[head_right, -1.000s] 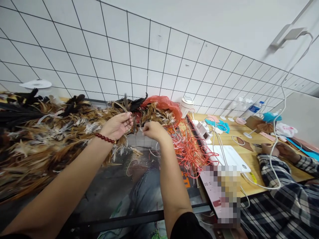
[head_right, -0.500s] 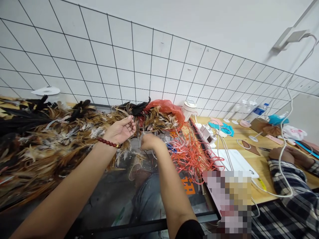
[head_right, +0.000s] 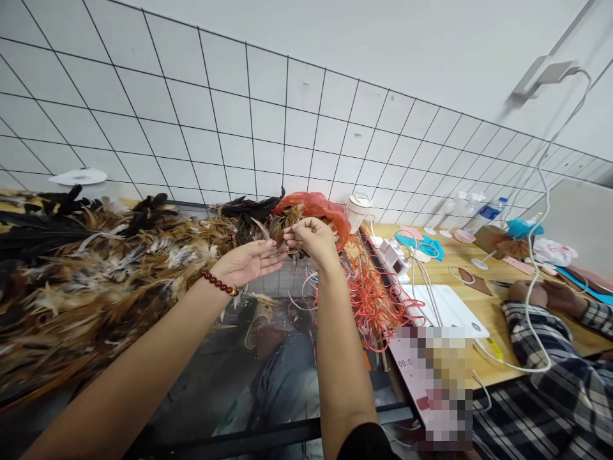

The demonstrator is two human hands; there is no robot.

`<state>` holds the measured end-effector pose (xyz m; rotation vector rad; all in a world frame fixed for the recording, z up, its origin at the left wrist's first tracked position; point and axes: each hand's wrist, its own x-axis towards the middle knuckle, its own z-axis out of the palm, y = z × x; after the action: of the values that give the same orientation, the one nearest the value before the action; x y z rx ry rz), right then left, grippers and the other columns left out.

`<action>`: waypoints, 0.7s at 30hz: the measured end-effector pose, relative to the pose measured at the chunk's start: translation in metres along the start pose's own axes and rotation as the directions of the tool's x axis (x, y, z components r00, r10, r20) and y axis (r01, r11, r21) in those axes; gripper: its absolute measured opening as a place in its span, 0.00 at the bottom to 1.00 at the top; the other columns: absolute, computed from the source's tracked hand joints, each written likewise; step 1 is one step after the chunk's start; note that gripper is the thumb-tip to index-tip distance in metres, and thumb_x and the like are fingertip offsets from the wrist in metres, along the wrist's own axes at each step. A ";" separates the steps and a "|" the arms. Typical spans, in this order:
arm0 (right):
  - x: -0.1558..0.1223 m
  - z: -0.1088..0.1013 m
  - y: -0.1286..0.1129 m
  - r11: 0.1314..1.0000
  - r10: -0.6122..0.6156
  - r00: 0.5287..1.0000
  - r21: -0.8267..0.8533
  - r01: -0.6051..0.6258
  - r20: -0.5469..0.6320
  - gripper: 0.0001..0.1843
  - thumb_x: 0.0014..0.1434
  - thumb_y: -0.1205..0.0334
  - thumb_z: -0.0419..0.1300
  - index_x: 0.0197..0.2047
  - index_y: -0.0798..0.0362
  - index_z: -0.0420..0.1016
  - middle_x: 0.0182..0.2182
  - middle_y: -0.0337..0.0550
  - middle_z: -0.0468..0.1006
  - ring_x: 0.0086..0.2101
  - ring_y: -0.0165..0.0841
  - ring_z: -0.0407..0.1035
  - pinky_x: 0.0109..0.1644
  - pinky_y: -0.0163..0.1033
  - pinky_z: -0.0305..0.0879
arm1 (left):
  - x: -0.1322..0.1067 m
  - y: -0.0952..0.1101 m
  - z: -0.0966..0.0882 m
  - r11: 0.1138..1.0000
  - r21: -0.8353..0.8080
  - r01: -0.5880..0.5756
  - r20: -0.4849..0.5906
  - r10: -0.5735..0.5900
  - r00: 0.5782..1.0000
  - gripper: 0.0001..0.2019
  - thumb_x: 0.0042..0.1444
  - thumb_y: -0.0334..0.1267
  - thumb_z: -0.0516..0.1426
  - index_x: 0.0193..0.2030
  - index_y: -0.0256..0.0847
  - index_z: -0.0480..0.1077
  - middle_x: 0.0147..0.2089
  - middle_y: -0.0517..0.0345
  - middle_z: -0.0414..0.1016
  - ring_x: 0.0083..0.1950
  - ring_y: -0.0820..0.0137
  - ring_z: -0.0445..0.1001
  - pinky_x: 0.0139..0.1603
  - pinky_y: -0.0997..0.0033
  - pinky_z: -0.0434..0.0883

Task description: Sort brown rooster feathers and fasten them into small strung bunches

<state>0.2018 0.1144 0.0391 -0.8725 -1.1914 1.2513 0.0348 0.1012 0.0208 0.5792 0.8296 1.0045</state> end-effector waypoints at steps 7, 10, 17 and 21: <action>-0.001 0.005 0.000 0.998 -0.022 1.000 -0.062 0.021 -0.019 0.10 0.51 0.61 0.65 0.30 0.53 0.66 0.31 0.41 0.81 0.30 0.26 0.76 0.34 0.30 0.74 | 0.001 -0.005 0.003 1.000 0.008 -0.010 0.017 0.009 1.000 0.03 0.57 0.26 0.59 0.33 0.32 0.74 0.33 0.49 0.80 0.31 0.72 0.79 0.35 0.73 0.75; -0.001 0.005 0.000 0.998 -0.028 1.000 -0.051 0.027 -0.015 0.09 0.51 0.62 0.63 0.30 0.53 0.66 0.31 0.42 0.81 0.30 0.26 0.76 0.35 0.31 0.74 | 0.005 -0.008 -0.001 0.999 0.015 -0.036 0.030 0.036 0.999 0.02 0.54 0.24 0.61 0.33 0.32 0.75 0.30 0.51 0.79 0.28 0.74 0.77 0.32 0.75 0.75; -0.001 0.006 0.000 0.999 -0.029 0.999 -0.031 0.028 -0.017 0.09 0.50 0.62 0.64 0.29 0.54 0.66 0.30 0.42 0.81 0.29 0.26 0.76 0.35 0.32 0.74 | 0.010 -0.009 -0.005 0.997 -0.008 -0.072 -0.034 0.072 0.997 0.03 0.56 0.24 0.60 0.33 0.32 0.75 0.31 0.51 0.79 0.29 0.74 0.78 0.33 0.76 0.76; 0.001 0.006 0.003 0.999 -0.042 0.999 -0.024 0.041 -0.011 0.11 0.48 0.61 0.66 0.28 0.53 0.66 0.29 0.41 0.80 0.29 0.27 0.76 0.34 0.32 0.73 | 0.005 -0.010 -0.002 0.991 0.128 -0.035 0.026 0.032 0.999 0.04 0.57 0.24 0.59 0.32 0.29 0.75 0.30 0.48 0.79 0.29 0.73 0.78 0.33 0.76 0.76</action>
<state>0.1953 0.1150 0.0375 -0.8675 -1.2118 1.1990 0.0395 0.1011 0.0100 0.7160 0.8703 0.9773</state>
